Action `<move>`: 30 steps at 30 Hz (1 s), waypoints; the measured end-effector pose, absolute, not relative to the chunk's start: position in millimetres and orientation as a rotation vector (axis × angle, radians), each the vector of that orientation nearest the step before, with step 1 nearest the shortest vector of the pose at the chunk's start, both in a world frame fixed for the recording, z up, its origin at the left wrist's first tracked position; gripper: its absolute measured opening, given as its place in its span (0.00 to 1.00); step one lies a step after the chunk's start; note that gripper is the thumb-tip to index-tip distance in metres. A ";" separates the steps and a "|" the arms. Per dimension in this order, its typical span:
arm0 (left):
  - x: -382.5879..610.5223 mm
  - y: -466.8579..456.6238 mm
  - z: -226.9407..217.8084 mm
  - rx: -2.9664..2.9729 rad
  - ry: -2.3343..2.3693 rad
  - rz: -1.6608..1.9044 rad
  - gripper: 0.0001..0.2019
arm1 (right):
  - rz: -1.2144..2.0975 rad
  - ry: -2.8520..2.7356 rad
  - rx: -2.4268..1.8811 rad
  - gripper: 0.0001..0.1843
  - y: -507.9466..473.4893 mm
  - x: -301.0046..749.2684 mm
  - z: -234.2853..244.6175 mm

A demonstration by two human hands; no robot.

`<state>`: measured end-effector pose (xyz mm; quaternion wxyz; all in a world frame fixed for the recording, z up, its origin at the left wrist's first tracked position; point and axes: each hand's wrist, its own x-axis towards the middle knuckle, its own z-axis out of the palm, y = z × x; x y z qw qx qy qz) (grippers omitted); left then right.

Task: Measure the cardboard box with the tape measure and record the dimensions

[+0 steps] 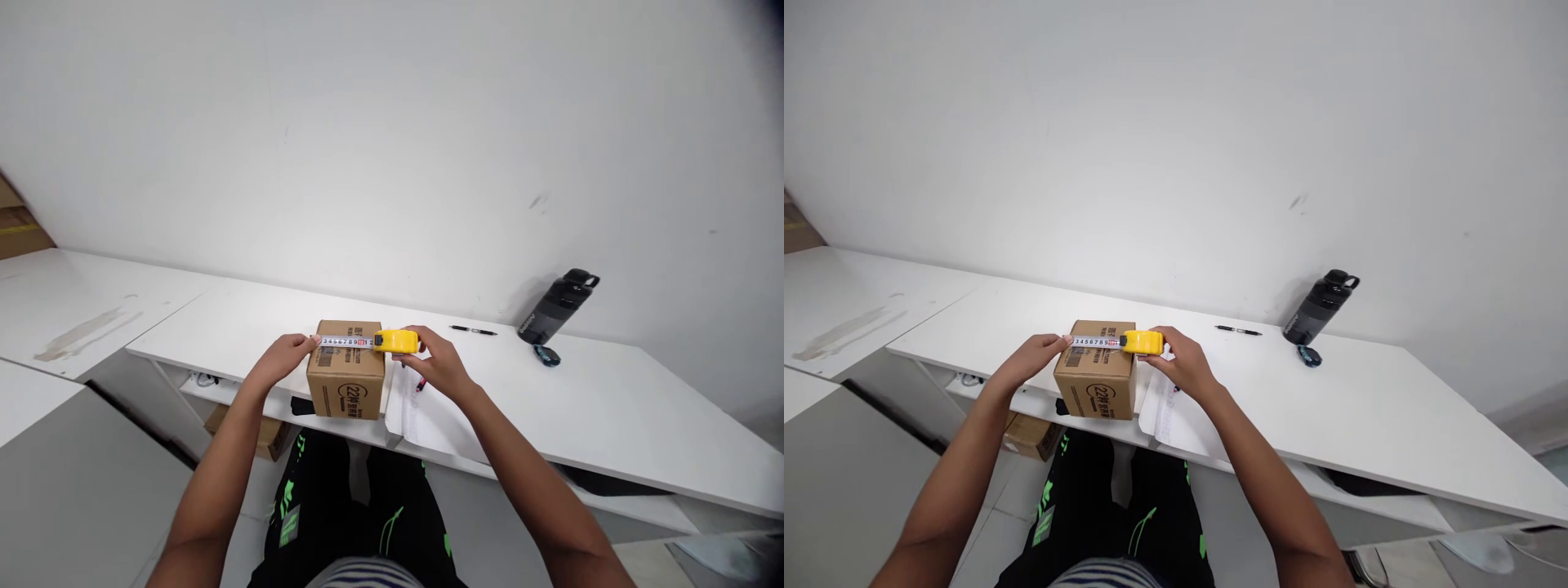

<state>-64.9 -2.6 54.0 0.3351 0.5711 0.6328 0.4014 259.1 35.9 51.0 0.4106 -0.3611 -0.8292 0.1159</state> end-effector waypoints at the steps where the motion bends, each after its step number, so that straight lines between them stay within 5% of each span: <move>1: -65.4 -7.2 59.1 1.545 1.703 1.050 0.20 | 0.183 -2.126 -0.841 0.20 33.3 257.2 51.1; 10: -55.8 -14.6 117.5 1.549 1.246 1.230 0.18 | -0.488 -1.924 -0.388 0.19 -35.0 217.3 36.6; 16: -21.8 56.1 153.0 1.546 1.119 1.278 0.21 | -0.251 -1.591 -0.583 0.23 -105.5 184.1 28.5; 24: -9.2 89.8 107.8 1.914 1.490 0.819 0.21 | 0.082 -1.569 -0.603 0.19 -108.2 170.4 15.4; 30: 1.0 82.6 99.6 1.940 1.560 0.750 0.19 | 0.011 -1.647 -0.772 0.39 -79.4 148.7 26.7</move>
